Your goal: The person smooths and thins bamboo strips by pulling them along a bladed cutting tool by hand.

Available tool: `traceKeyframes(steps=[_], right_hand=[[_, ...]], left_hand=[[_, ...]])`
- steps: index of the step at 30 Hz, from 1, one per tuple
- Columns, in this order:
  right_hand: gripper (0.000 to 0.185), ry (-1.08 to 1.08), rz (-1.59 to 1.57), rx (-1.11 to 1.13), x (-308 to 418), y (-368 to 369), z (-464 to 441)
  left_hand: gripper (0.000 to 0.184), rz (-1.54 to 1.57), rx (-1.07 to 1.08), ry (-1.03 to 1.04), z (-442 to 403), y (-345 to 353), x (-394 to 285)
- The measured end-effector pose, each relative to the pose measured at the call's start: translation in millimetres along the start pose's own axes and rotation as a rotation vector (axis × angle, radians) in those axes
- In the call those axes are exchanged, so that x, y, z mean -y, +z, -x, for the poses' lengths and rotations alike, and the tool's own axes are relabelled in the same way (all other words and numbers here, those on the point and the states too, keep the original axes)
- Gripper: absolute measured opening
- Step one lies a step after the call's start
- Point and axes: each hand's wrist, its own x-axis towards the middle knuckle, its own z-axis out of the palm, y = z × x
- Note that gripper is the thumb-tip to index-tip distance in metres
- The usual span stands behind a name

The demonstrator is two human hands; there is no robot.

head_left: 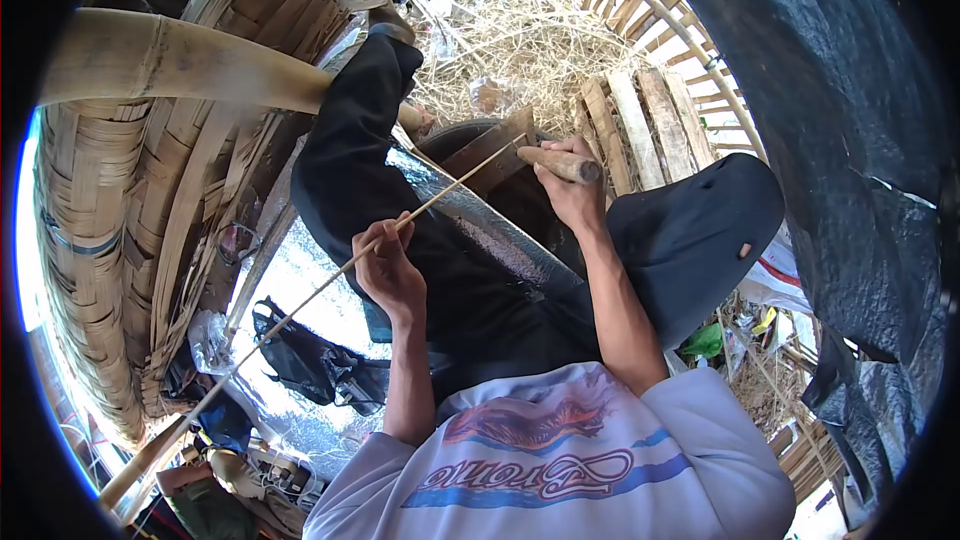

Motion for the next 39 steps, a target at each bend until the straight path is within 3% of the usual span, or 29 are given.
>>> traceKeyframes(steps=[8, 11, 15, 21, 25, 33, 35, 39], right_hand=[[0.027, -0.057, 0.185, -0.001, -17.0, 6.8, 3.4], [0.027, -0.042, -0.062, 0.041, -11.2, 3.0, 1.7], [0.030, -0.088, 0.144, 0.010, -12.4, 12.5, 1.3], [0.027, -0.079, 0.010, 0.029, -9.3, 8.4, 6.9], [0.028, -0.042, 0.188, -0.002, -16.5, 8.1, 2.3], [0.027, 0.011, -0.013, -0.002, -19.9, 12.3, -1.9], [0.027, -0.056, 0.238, -0.006, -26.8, 13.3, -3.2], [0.029, -0.029, 0.026, 0.024, -6.5, 6.9, 3.0]], left_hand=[[0.010, -0.001, 0.002, 0.002, 1.0, 0.4, 2.0], [0.009, -0.019, -0.001, 0.027, -1.3, -0.5, 3.5], [0.010, -0.017, 0.004, 0.020, -0.7, 0.4, 2.1], [0.009, -0.037, -0.015, -0.006, -2.1, -1.0, 2.1], [0.011, 0.032, -0.048, -0.044, -3.1, 5.4, -4.1], [0.010, 0.024, -0.014, 0.004, -0.7, 1.6, 5.1], [0.010, 0.083, -0.024, -0.052, 0.9, 3.5, 1.4], [0.011, 0.048, -0.042, -0.044, -0.8, 2.5, 0.9]])
